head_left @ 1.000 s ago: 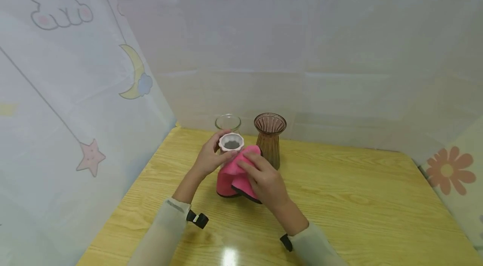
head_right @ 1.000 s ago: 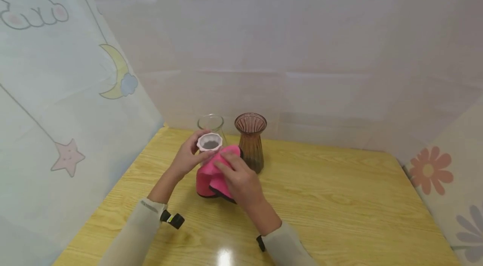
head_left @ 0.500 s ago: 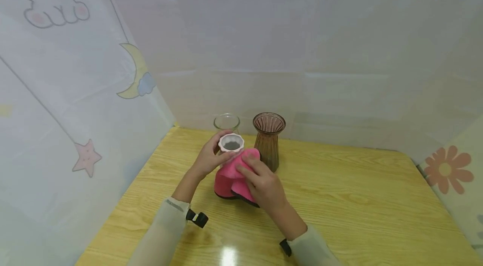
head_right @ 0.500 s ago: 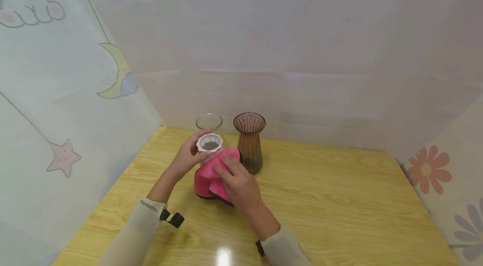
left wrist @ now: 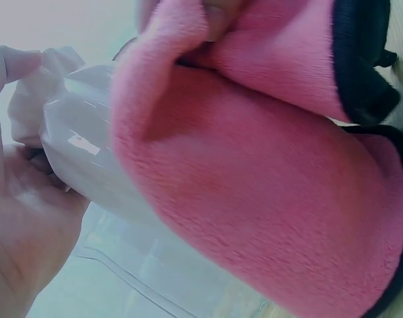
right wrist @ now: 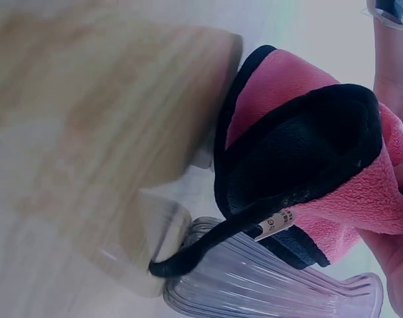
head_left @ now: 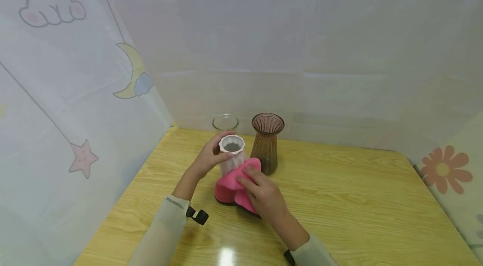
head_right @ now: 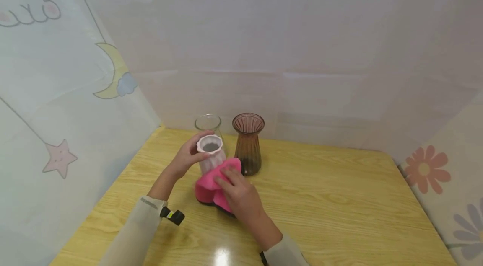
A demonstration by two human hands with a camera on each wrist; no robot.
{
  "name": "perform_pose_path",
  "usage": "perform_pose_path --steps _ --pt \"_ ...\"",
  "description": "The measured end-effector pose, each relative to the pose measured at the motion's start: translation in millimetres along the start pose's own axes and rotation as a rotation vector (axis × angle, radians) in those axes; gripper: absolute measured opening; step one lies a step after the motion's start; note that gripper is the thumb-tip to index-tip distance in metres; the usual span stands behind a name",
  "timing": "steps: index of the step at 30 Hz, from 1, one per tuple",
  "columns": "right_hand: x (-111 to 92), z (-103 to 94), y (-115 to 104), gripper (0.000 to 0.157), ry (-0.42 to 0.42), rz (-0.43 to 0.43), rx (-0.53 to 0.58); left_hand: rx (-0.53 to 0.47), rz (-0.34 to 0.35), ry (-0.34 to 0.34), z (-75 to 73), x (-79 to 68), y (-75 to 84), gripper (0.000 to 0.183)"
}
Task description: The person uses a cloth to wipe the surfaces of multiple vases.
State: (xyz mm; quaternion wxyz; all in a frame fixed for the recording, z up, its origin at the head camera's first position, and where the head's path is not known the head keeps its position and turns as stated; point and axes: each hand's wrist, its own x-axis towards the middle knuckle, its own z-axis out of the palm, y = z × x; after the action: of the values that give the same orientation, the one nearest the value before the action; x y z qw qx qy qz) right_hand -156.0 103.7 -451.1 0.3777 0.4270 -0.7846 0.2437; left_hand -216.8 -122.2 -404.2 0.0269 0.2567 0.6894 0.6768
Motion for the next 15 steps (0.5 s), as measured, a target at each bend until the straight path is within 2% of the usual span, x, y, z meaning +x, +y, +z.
perform_pose_path --steps 6,15 --pt "-5.5 1.9 -1.3 0.036 -0.054 0.027 0.012 -0.021 -0.006 -0.028 -2.4 1.0 1.2 0.073" --pt "-9.3 4.1 -5.1 0.030 -0.118 0.054 0.019 -0.009 -0.017 -0.044 -5.8 1.9 -0.9 0.071"
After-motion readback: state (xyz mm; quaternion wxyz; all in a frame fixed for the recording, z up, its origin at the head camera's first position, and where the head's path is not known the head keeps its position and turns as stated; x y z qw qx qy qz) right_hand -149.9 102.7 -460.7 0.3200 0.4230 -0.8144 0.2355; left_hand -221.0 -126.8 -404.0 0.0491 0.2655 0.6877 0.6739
